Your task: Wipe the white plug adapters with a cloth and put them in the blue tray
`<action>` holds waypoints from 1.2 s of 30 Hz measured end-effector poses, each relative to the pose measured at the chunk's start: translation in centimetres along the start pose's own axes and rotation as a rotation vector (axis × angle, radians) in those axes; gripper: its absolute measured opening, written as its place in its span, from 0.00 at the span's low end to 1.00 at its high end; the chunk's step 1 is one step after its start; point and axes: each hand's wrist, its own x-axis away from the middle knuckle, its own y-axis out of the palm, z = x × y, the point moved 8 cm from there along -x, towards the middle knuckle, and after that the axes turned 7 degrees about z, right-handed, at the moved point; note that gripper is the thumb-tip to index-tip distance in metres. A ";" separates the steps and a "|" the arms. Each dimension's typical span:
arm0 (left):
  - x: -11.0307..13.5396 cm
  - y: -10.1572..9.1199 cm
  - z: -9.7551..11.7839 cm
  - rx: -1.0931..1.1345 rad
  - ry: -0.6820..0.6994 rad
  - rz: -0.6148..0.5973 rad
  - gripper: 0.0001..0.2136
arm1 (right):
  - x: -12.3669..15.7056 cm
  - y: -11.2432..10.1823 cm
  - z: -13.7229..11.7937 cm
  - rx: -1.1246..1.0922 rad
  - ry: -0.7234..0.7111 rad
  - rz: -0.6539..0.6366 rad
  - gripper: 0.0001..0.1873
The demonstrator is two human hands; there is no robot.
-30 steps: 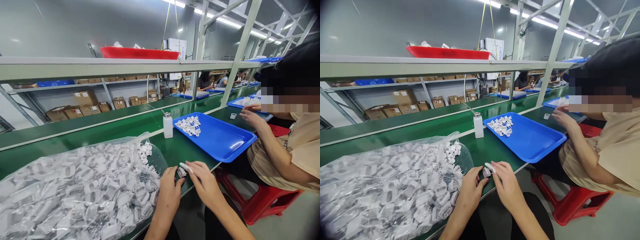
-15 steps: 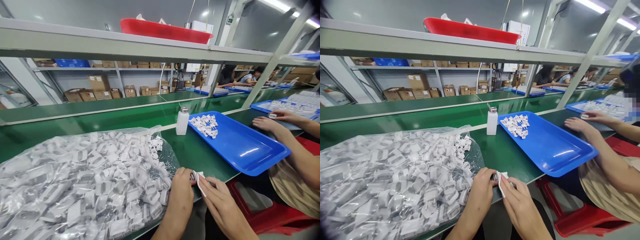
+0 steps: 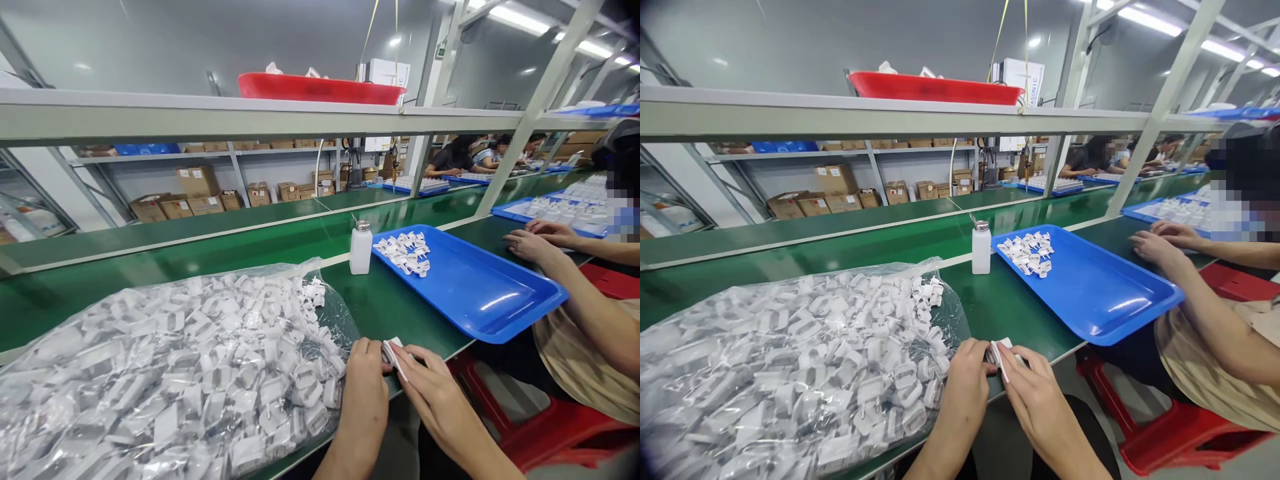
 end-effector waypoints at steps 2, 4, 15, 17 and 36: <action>-0.2 -0.3 0.2 0.006 -0.006 0.009 0.21 | 0.6 -0.5 -0.4 0.019 -0.030 -0.042 0.32; -0.5 -0.6 0.3 0.017 -0.017 0.016 0.21 | 1.0 -1.1 -0.3 -0.036 0.035 -0.083 0.29; -2.2 -2.2 1.7 0.122 -0.111 0.070 0.09 | 2.2 -9.0 6.4 -0.447 1.005 0.416 0.19; -2.8 -1.8 3.5 0.206 -0.097 0.045 0.09 | 1.6 -10.6 6.0 -0.455 1.033 0.545 0.17; 4.4 -5.1 9.8 0.956 0.255 0.452 0.19 | 1.4 -10.1 -4.0 -0.619 0.840 0.737 0.22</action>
